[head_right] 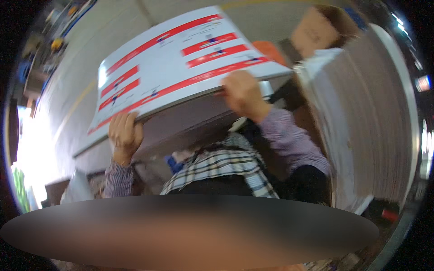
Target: Stacking large printed sheets of paper or cardboard onto a pile.
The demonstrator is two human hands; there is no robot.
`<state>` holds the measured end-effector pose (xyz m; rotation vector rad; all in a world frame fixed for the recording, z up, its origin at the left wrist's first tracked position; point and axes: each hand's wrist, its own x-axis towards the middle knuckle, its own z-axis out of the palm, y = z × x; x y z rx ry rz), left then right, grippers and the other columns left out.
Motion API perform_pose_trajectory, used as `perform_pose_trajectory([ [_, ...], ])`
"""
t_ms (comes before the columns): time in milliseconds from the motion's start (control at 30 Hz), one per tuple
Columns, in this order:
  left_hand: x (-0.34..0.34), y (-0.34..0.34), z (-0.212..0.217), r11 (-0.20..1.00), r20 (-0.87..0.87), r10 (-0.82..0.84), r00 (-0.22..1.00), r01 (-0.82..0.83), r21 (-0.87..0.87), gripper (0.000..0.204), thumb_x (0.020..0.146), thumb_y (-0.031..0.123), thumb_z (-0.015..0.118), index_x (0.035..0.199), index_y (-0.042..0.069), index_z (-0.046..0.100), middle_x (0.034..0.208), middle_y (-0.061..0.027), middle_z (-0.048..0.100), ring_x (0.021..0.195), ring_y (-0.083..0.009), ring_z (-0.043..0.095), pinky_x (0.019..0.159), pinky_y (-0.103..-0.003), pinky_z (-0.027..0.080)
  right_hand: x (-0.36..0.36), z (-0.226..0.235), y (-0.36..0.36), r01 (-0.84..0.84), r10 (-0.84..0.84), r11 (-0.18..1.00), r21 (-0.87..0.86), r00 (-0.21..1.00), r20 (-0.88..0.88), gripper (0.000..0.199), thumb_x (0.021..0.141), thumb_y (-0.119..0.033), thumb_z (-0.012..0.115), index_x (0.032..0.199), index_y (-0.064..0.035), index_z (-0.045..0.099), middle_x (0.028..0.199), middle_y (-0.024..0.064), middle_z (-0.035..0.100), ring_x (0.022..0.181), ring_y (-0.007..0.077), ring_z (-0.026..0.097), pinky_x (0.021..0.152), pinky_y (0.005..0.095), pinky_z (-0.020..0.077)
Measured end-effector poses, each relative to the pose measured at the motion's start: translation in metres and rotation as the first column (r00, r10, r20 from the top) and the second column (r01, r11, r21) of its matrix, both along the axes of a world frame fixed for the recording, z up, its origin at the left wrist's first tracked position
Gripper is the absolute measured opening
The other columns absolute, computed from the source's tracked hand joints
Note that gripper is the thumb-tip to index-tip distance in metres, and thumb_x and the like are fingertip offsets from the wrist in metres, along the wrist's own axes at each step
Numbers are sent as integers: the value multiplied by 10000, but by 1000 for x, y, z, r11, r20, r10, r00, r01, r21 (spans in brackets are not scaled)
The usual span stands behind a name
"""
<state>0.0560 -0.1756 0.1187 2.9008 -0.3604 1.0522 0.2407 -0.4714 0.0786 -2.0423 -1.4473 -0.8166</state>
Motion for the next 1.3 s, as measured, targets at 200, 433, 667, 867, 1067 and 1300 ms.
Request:
perform_pose_trajectory([
  [200,-11,32,111,993,-147,-117,982,113,-32,273,666,205,740,799,33,574,651,-80,537,599,-254,554,524,-341,388,-22,150,11,-97,71,981,-169,986,-150,216,680,-141,766,809,-44,624,709,106,615,656,271,620,581,355,472],
  [433,73,83,44,906,-407,236,882,-351,-237,502,912,497,433,841,32,609,759,-191,618,762,-366,597,664,-460,443,76,122,87,-119,60,953,-278,975,-212,335,850,-350,618,830,-16,606,693,135,587,623,316,573,565,369,444],
  [667,63,68,-78,868,-622,209,754,-436,-238,384,909,402,465,956,60,633,877,-174,596,865,-345,570,757,-452,440,66,-15,79,10,-160,917,-400,925,-344,475,889,-456,512,1113,-38,540,1063,134,524,1049,304,470,929,449,328],
  [867,7,111,-1,829,-286,496,820,-545,-125,361,885,364,517,1208,208,564,1026,-109,572,1092,-255,482,926,-493,322,61,8,100,-98,-81,917,-387,903,-422,521,916,-474,438,1224,-59,500,1140,134,498,1110,306,440,975,432,299],
  [1067,-59,153,-72,322,-589,771,244,-946,28,498,910,484,405,1354,260,422,1317,-119,420,1271,-268,336,989,-591,234,64,0,108,-107,-77,874,-475,933,-352,532,915,-486,427,1261,-87,497,1156,120,490,1118,298,435,990,425,279],
  [1300,-45,214,-90,288,-523,745,414,-907,-308,571,903,531,385,1325,148,428,1221,-167,460,1180,-330,401,934,-591,295,63,25,101,-234,-39,827,-512,883,-467,594,836,-550,527,1197,-79,552,1079,123,533,1060,295,490,929,405,348],
])
